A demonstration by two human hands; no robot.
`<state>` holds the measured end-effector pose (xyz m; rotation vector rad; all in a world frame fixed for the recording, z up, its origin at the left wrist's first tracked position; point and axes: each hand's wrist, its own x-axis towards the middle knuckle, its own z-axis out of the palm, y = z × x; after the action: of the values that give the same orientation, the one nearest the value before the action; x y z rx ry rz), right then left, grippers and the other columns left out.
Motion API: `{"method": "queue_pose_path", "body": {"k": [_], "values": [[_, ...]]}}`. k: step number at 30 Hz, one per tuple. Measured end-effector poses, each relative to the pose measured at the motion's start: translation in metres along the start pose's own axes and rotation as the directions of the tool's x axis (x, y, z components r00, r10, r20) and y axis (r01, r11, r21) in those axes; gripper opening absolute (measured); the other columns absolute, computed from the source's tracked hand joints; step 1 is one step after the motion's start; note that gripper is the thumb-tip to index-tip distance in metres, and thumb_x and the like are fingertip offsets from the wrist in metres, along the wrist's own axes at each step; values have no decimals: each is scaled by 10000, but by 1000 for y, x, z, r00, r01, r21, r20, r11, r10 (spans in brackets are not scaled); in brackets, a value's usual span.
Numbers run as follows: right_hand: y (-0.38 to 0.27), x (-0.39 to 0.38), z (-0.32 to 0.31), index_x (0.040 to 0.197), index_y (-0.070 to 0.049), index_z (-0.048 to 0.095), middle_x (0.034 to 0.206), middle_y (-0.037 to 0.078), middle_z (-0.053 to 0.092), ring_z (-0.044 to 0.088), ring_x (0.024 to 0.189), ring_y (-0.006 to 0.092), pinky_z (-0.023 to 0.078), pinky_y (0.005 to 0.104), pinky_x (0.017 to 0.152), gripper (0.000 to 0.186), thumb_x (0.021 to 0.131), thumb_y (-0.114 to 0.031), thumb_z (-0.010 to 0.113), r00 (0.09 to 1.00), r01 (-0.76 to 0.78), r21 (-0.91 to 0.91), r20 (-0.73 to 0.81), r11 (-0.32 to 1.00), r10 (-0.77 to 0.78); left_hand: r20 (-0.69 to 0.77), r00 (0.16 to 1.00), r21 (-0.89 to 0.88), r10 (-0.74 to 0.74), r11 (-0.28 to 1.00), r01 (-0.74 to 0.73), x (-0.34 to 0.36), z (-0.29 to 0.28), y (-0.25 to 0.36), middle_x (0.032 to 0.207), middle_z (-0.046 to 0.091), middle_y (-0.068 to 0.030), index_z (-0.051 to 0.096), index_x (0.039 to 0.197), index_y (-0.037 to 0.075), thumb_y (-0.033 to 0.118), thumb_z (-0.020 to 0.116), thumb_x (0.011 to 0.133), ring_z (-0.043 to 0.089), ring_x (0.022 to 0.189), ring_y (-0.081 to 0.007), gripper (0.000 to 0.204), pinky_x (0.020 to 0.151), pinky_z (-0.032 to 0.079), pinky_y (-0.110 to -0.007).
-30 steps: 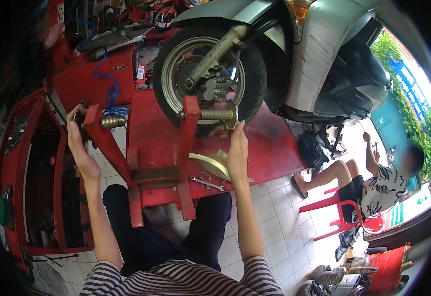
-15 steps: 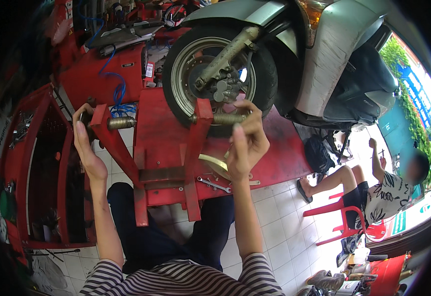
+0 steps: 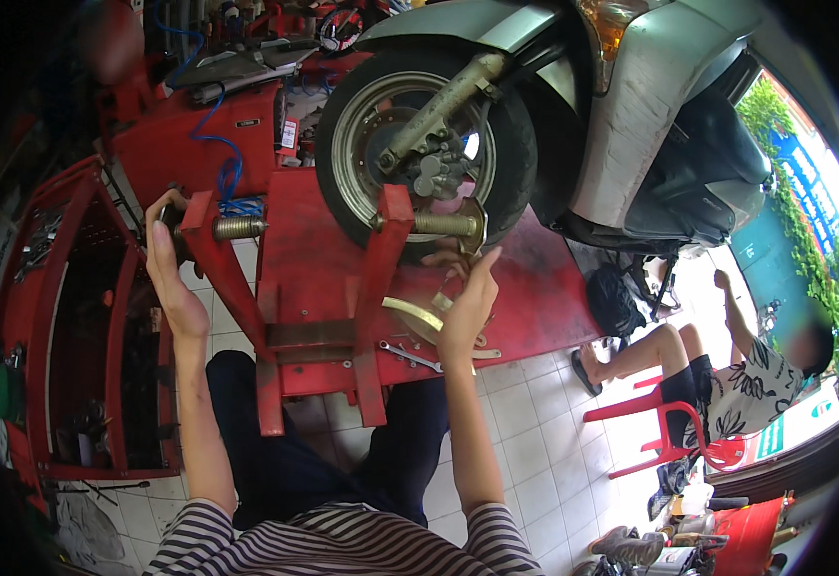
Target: The person uses a wrench to tighten a bolt on a red motorcycle lift, then assembles a large threaded rod through metal plates on the lift structure by hand.
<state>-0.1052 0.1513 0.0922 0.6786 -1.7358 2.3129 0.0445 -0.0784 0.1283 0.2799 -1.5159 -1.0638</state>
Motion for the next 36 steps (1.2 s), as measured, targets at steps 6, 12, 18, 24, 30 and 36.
{"method": "queue_pose_path", "body": {"k": [6, 12, 18, 24, 30, 36], "values": [[-50, 29, 14, 1103, 32, 574, 1058, 117, 630, 582, 944, 161, 395, 295, 836, 647, 1023, -498, 213, 978, -145, 105, 164, 984, 127, 22, 1000, 31, 15, 999, -15, 1, -6, 2, 832, 538, 6, 549, 1135, 30, 376, 302, 1006, 346, 601, -32, 445, 510, 244, -220], [-40, 37, 19, 714, -33, 399, 841, 71, 464, 511, 1043, 255, 381, 347, 895, 441, 1045, -302, 291, 914, 295, 170, 236, 940, -330, 29, 999, 20, -14, 1000, 13, 0, -6, 4, 848, 537, 0, 547, 1126, 26, 364, 293, 1004, 342, 591, -34, 439, 502, 241, -227], [-30, 30, 20, 617, -76, 422, 581, 44, 442, 533, 734, 172, 380, 406, 929, 329, 944, -93, 457, 813, 575, 157, 8, 803, -583, 89, 996, 33, -27, 999, 25, -2, -12, -1, 1013, 547, -49, 521, 1184, -2, 363, 263, 1009, 451, 875, -112, 480, 775, 316, -260], [-18, 15, 4, 605, -83, 441, 470, 22, 455, 510, 561, 121, 368, 404, 937, 324, 926, -56, 475, 852, 523, 22, -24, 852, -523, -5, 999, -9, 40, 999, -40, 1, -1, -8, 867, 531, -10, 533, 1117, 0, 383, 269, 994, 383, 640, -53, 481, 549, 267, -228], [-19, -9, 9, 762, -39, 577, 740, 65, 694, 604, 856, 185, 355, 340, 888, 237, 955, -80, 446, 826, 549, -442, 159, 709, -541, 1, 1000, -30, 7, 1000, -7, 1, -1, -3, 913, 531, -11, 533, 1133, 0, 370, 267, 994, 389, 697, -64, 477, 606, 273, -231], [-6, -19, 10, 837, 11, 631, 918, 121, 657, 579, 900, 212, 389, 333, 866, 341, 999, -126, 364, 865, 501, -464, 239, 731, -441, -37, 998, 6, 42, 999, -42, 1, 1, -5, 860, 540, -7, 540, 1138, 4, 361, 267, 996, 365, 667, -60, 471, 589, 257, -238]]}}
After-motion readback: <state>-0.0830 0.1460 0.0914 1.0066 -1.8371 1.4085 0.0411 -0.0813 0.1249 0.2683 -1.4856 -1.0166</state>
